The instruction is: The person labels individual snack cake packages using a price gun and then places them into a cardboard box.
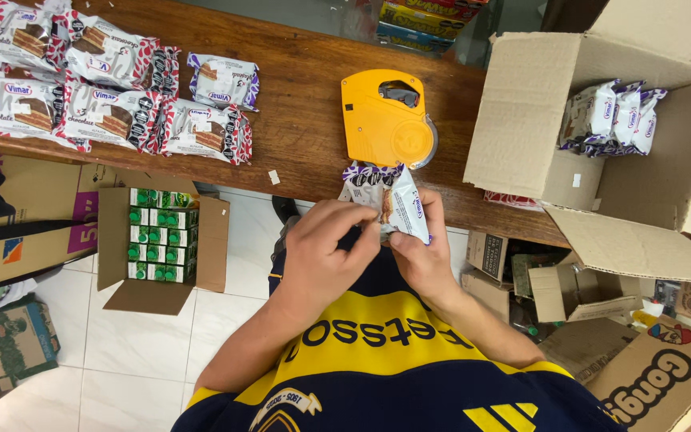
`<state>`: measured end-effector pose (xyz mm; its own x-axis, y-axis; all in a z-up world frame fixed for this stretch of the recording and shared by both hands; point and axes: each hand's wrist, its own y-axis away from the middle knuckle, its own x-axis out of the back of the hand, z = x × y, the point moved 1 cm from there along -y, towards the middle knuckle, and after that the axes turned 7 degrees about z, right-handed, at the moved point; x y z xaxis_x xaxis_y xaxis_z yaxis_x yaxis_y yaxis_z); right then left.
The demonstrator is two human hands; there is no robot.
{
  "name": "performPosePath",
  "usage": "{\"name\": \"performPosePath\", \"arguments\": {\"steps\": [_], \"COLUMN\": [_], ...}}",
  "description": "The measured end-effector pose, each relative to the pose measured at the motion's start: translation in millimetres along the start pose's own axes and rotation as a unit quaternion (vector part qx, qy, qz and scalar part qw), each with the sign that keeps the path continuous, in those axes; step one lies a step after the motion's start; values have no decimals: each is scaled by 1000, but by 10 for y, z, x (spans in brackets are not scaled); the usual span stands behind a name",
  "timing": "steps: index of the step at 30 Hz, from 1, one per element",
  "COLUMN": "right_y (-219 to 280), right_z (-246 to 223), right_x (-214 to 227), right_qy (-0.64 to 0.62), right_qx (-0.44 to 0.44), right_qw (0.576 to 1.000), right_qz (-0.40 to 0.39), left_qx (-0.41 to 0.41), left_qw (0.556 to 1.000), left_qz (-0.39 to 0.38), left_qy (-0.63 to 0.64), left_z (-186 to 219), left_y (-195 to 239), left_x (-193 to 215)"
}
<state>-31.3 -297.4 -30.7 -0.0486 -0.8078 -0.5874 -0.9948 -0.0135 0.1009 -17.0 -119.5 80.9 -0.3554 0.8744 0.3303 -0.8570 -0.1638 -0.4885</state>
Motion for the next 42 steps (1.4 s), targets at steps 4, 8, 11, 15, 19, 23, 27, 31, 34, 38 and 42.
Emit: {"name": "performPosePath", "arguments": {"steps": [4, 8, 11, 15, 19, 23, 27, 31, 34, 38, 42], "right_y": [-43, -71, -152, -295, -385, -433, -491, -406, -409, -582, -679], "right_z": [-16, -182, -200, -82, -108, -98, -224, -15, 164, 211, -7], "right_x": [9, -202, -138, -112, -366, -368, -191, -260, -322, -200, -425], "right_qy": [41, 46, 67, 64, 84, 284, 557, 625, 650, 709, 643], "right_qx": [18, -10, -43, -64, -43, 73, 202, 138, 69, -65, -209], "right_qw": [999, 999, 997, 995, 995, 955, 782, 726, 704, 644, 676], "right_qz": [5, 20, -12, -50, -18, 43, 194, 254, 280, 279, 295], "left_qx": [-47, 80, 242, 351, 386, 411, 470, 480, 505, 512, 516], "left_qw": [997, 996, 954, 895, 877, 862, 827, 811, 787, 778, 770], "left_qz": [6, -44, -148, -132, -106, -94, -52, -46, -23, -43, -59], "left_qy": [-61, 23, 101, 240, 264, 281, 305, 331, 353, 361, 370], "left_z": [-41, -113, -246, -358, -639, -1077, -1243, -1427, -1612, -1747, -1833], "left_y": [-20, -205, -206, -231, -113, -2, -111, -209, -158, -168, -223], "left_x": [40, 250, 274, 264, 205, 231, 420, 545, 614, 732, 816]}}
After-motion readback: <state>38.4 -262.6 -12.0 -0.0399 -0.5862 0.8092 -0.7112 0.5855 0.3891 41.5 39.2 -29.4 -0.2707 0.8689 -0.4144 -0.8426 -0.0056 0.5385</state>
